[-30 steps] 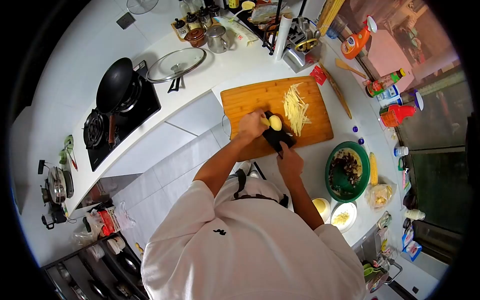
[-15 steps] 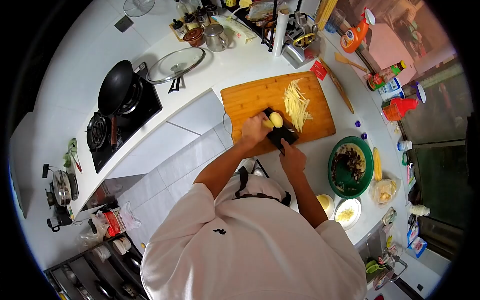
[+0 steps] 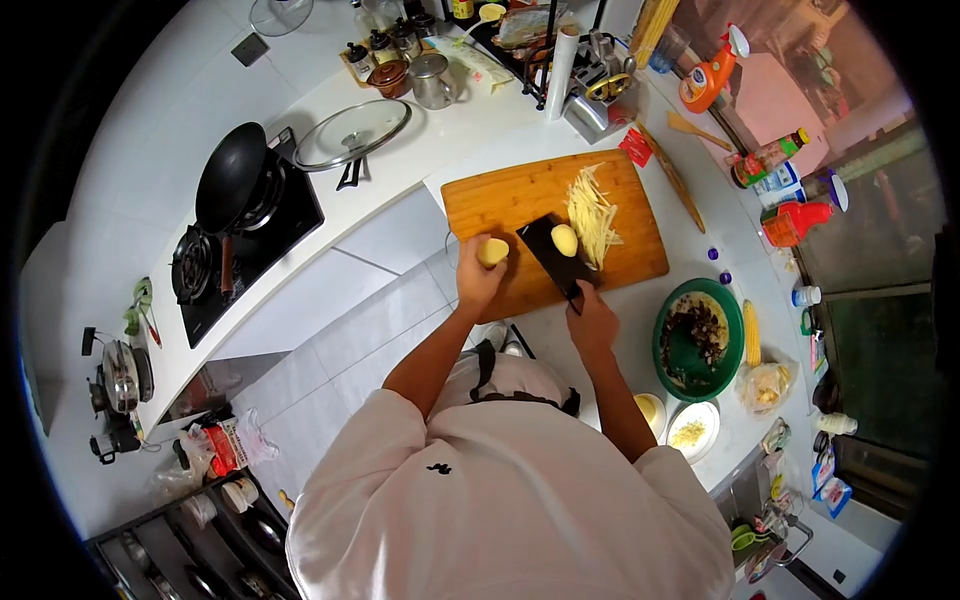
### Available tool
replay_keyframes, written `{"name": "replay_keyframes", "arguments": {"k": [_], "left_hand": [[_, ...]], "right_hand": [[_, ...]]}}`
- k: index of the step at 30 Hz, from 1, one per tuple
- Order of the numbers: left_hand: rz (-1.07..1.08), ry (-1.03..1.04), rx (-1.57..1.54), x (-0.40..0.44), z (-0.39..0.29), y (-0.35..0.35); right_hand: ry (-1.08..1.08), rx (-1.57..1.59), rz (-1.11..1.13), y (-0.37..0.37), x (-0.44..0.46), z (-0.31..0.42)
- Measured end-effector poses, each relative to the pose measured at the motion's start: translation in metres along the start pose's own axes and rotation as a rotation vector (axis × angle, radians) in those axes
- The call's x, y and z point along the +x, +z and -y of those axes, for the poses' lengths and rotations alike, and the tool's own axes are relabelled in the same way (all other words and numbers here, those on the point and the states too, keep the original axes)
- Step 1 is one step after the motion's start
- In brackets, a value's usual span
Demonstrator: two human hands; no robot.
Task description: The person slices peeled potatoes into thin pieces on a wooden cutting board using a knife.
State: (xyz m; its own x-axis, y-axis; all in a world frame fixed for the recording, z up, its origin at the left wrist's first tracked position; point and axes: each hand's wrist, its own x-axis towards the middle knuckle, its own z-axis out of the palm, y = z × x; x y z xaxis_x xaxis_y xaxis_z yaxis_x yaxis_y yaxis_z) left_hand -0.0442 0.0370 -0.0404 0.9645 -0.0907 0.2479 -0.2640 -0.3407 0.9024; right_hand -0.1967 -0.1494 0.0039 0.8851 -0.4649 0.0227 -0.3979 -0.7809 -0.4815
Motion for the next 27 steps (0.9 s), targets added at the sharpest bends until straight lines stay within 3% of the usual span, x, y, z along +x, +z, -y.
{"name": "replay_keyframes", "arguments": {"k": [7,10,13,16,17,20,21,27], "left_hand": [[0.191,0.160,0.299,-0.011,0.000,0.004],[0.176,0.155,0.330,-0.010,-0.023,-0.003],[0.050,0.316,0.275,-0.013,-0.020,-0.009],[0.449,-0.318,-0.404,-0.029,-0.029,-0.012],[0.651,-0.436,-0.398,-0.034,-0.033,-0.018],[1.002,-0.443,-0.642,-0.032,-0.063,-0.024],[0.963,-0.352,-0.502,-0.031,-0.063,-0.021],[0.757,-0.796,-0.557,-0.028,-0.097,-0.031]], "right_hand": [[0.059,0.167,-0.086,0.007,-0.003,0.013],[0.111,0.253,-0.070,0.006,-0.001,0.028],[0.150,0.437,-0.078,0.021,0.002,0.031],[0.172,0.745,-0.056,0.036,0.007,0.034],[0.179,0.859,-0.039,0.040,0.010,0.036],[0.168,1.027,-0.106,0.059,0.016,0.056],[0.239,1.086,-0.046,0.048,0.015,0.069],[0.006,1.171,-0.012,0.066,0.012,0.074]]}}
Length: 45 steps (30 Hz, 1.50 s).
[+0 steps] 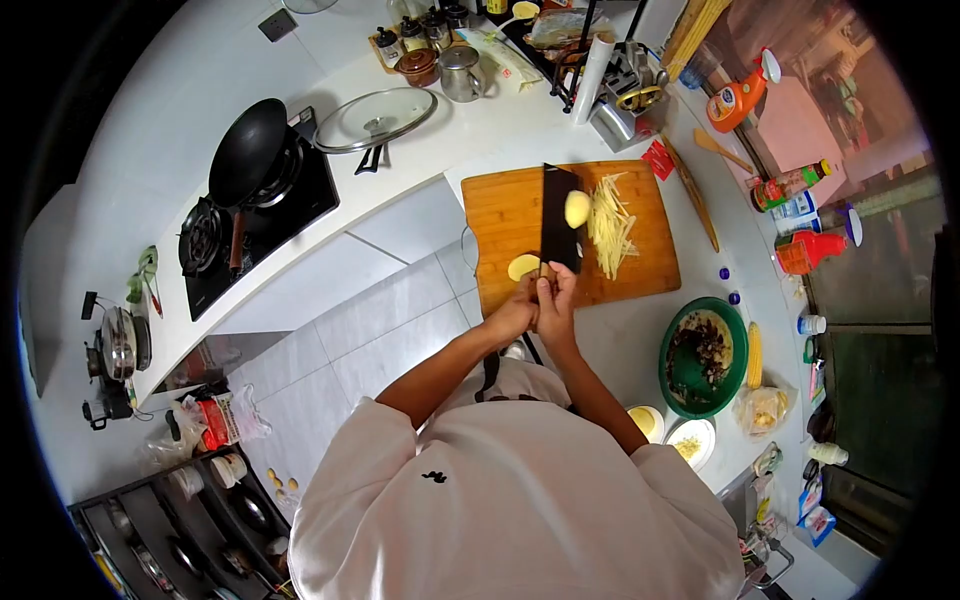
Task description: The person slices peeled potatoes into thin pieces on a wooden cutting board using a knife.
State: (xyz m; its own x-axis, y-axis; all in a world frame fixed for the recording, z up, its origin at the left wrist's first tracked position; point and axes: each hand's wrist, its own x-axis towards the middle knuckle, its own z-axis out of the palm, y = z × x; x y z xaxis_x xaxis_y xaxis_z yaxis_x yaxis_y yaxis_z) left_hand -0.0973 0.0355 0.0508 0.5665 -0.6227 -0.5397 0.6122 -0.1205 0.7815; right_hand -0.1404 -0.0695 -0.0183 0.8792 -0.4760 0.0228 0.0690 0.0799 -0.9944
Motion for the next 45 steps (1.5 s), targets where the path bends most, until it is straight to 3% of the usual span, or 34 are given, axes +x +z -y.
{"name": "replay_keyframes", "arguments": {"k": [1,4,7,8,11,12,15,21,25,26,38,41,45], "left_hand": [[-0.027,0.025,-0.162,0.002,0.006,0.001],[-0.133,0.118,-0.643,0.001,0.014,0.011],[-0.311,0.165,-0.619,0.010,0.028,0.005],[-0.410,0.275,-0.418,0.021,0.043,-0.002],[-0.496,0.068,-0.288,-0.004,0.010,-0.019],[-0.582,0.106,-0.270,-0.009,0.003,-0.023],[-0.587,0.115,0.043,-0.023,0.020,-0.063],[-0.662,0.360,0.500,-0.038,0.046,-0.054],[-0.647,0.333,0.497,-0.046,0.044,-0.036],[-0.665,0.411,0.518,-0.046,0.045,-0.037],[-0.713,0.327,0.656,-0.051,0.046,-0.025],[-0.744,0.339,0.673,-0.049,0.042,-0.028],[-0.735,0.387,0.507,-0.032,0.053,-0.035]], "right_hand": [[-0.112,-0.189,-0.018,0.005,-0.001,0.000],[-0.134,-0.340,-0.008,0.016,-0.007,0.020],[-0.235,-0.448,0.015,0.029,-0.011,0.021],[-0.288,-0.541,0.080,0.025,-0.012,0.018],[-0.085,-0.141,0.223,0.021,-0.012,0.045],[0.139,-0.207,0.276,0.008,-0.010,0.053],[0.382,-0.101,0.116,-0.009,0.017,0.066],[0.358,0.002,0.118,-0.006,0.086,0.058],[0.344,-0.179,0.116,-0.001,0.101,0.075],[0.369,-0.221,0.122,-0.002,0.104,0.072],[0.469,-0.220,0.104,-0.015,0.107,0.067],[0.446,-0.236,0.329,-0.026,0.103,0.049],[0.544,-0.187,0.242,-0.013,0.085,0.053]]}}
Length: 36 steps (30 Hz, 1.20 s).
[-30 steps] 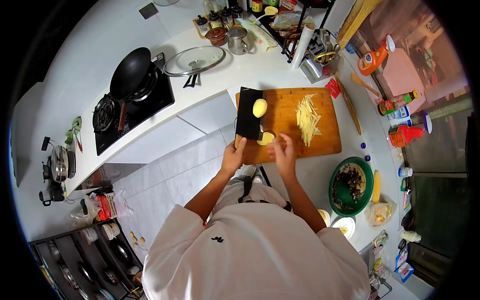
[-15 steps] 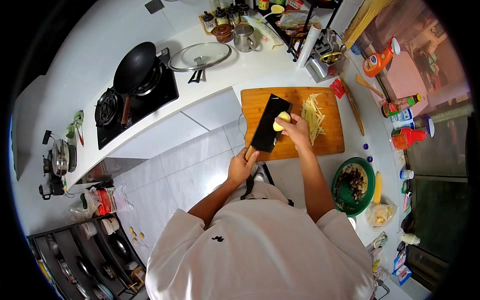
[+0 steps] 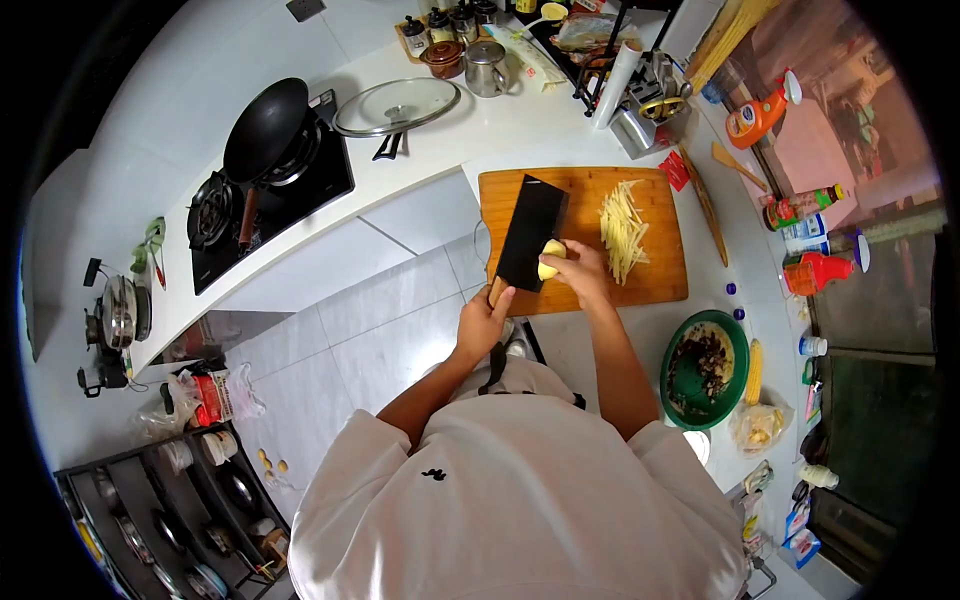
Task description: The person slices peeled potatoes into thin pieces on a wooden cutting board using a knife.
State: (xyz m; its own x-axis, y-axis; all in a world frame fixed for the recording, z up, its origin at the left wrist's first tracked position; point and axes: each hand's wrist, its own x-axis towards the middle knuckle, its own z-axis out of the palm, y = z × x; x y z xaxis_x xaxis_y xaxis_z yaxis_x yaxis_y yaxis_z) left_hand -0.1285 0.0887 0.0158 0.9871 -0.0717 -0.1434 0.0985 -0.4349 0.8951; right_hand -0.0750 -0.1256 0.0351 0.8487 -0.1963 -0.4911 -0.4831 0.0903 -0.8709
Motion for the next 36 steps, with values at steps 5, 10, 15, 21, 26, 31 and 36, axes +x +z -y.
{"name": "replay_keyframes", "arguments": {"k": [5,10,15,21,26,31,36], "left_hand": [[0.115,-0.293,-0.409,0.007,0.010,-0.009],[0.155,-0.344,-0.559,0.006,0.010,-0.017],[0.172,-0.346,-0.591,0.005,0.011,-0.017],[0.194,-0.331,-0.574,0.006,0.016,-0.016],[0.180,-0.368,-0.596,0.007,0.019,-0.015],[0.197,-0.129,-0.477,0.012,0.012,-0.003],[0.310,0.173,-0.187,0.004,-0.004,0.043]], "right_hand": [[0.019,0.456,0.110,-0.010,0.000,-0.017],[0.041,1.092,0.332,-0.028,0.004,-0.036],[0.004,1.209,0.302,-0.033,-0.008,-0.028],[0.192,0.841,-0.055,-0.038,0.020,-0.043],[0.379,0.849,-0.289,-0.049,0.036,-0.061],[0.261,0.428,-0.179,-0.024,-0.022,-0.073],[-0.027,0.161,0.103,0.039,-0.093,-0.021]]}}
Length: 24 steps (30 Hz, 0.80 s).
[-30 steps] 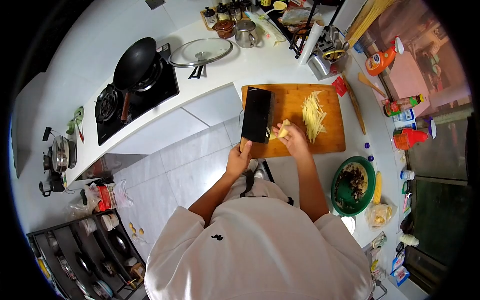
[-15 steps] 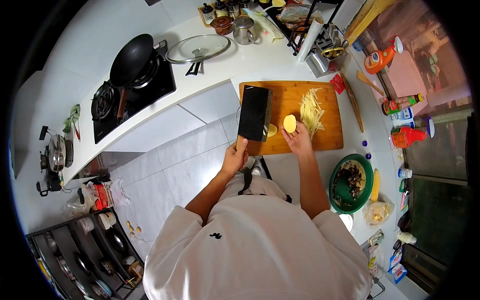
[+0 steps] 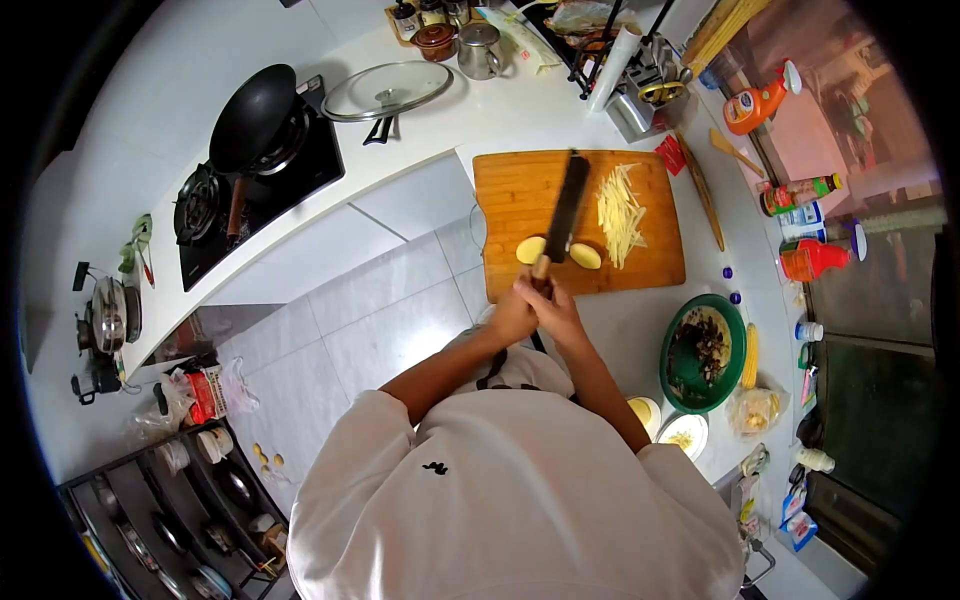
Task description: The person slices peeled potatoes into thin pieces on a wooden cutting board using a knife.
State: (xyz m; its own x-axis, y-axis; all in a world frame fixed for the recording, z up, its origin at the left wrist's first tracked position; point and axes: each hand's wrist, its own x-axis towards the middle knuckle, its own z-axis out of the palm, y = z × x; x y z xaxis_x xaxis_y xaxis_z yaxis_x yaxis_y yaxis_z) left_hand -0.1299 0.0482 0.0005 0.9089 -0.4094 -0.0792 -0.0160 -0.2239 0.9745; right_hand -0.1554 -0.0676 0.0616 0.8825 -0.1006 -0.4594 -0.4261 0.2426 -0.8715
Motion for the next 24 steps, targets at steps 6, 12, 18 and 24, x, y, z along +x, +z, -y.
{"name": "replay_keyframes", "arguments": {"k": [6,12,18,24], "left_hand": [[0.298,0.357,0.461,0.013,-0.056,-0.008],[0.379,0.519,0.576,0.013,-0.083,-0.025],[0.325,0.260,0.645,0.036,-0.040,-0.051],[0.020,-0.159,0.702,0.082,0.004,-0.032]], "right_hand": [[-0.155,-0.016,-0.210,-0.029,-0.010,-0.002],[-0.064,0.261,-0.300,-0.035,-0.017,-0.008],[-0.355,0.153,-0.148,-0.077,-0.037,-0.011],[-0.240,-0.270,-0.445,-0.115,-0.040,-0.004]]}}
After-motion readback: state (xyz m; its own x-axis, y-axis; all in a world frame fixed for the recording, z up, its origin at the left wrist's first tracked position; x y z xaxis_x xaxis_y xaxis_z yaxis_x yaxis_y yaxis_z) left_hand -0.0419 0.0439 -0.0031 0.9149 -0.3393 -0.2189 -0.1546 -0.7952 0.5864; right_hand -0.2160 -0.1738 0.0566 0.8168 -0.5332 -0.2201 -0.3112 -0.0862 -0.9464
